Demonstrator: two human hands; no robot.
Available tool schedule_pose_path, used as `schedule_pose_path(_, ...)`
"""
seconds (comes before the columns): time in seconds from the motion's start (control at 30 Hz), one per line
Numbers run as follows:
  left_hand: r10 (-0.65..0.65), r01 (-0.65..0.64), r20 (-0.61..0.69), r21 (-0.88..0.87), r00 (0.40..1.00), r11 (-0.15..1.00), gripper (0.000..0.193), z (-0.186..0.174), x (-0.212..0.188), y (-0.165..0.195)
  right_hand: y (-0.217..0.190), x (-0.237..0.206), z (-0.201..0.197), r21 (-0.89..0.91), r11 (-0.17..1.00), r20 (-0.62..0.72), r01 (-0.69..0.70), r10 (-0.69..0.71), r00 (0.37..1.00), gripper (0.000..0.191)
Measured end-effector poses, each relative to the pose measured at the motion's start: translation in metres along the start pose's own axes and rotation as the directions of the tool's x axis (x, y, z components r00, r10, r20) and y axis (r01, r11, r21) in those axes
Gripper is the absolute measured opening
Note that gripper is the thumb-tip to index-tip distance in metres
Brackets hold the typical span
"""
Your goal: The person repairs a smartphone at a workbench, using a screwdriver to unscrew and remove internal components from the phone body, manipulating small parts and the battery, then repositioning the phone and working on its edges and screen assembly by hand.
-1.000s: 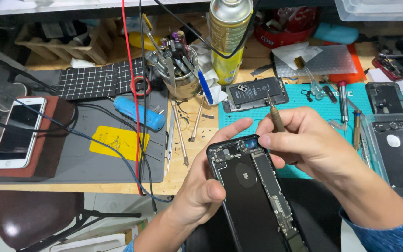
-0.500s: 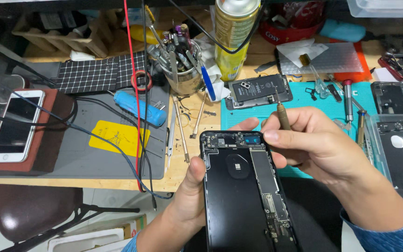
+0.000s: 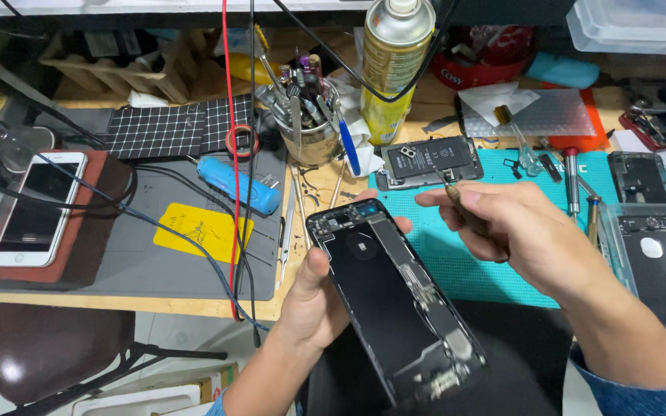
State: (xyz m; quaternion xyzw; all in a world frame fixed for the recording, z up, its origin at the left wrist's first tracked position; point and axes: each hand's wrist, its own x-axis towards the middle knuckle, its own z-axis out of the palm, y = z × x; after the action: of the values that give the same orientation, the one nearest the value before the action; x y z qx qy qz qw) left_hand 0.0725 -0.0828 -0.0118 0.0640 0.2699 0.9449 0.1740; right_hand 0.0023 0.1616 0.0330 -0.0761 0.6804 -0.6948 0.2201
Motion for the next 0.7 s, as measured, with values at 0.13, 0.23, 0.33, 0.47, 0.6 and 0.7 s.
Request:
schedule_pose_path(0.13,0.043,-0.041,-0.054,0.027,0.998,0.999,0.111,-0.012,0.002,-0.002,-0.001,0.001,0.001,-0.259,0.958,-0.015,0.122,-0.131,0.991,0.031)
schedule_pose_path(0.23,0.072,-0.069,-0.093,0.035,0.993,0.997,0.108,-0.022,0.002,0.000,-0.001,0.002,0.008,-0.555,0.822,-0.082,0.131,-0.211,0.974,0.027)
schedule_pose_path(0.33,0.113,-0.111,-0.099,0.021,0.989,0.994,0.106,-0.035,0.002,0.010,0.004,0.002,0.009,-0.716,0.686,-0.077,0.129,-0.261,0.962,0.023)
schedule_pose_path(0.47,0.176,-0.175,-0.113,0.018,0.978,0.984,0.104,-0.049,0.000,0.025,0.022,0.008,0.008,-0.778,0.618,-0.031,0.116,-0.222,0.974,0.024)
schedule_pose_path(0.6,0.199,-0.200,-0.103,0.001,0.975,0.980,0.099,-0.057,0.001,0.029,0.042,0.012,0.009,-0.788,0.585,0.040,0.193,-0.265,0.963,0.022)
schedule_pose_path(0.7,0.200,-0.200,-0.091,0.014,0.975,0.980,0.096,-0.060,0.001,0.029,0.050,0.015,0.009,-0.777,0.612,0.009,0.147,-0.223,0.975,0.023)
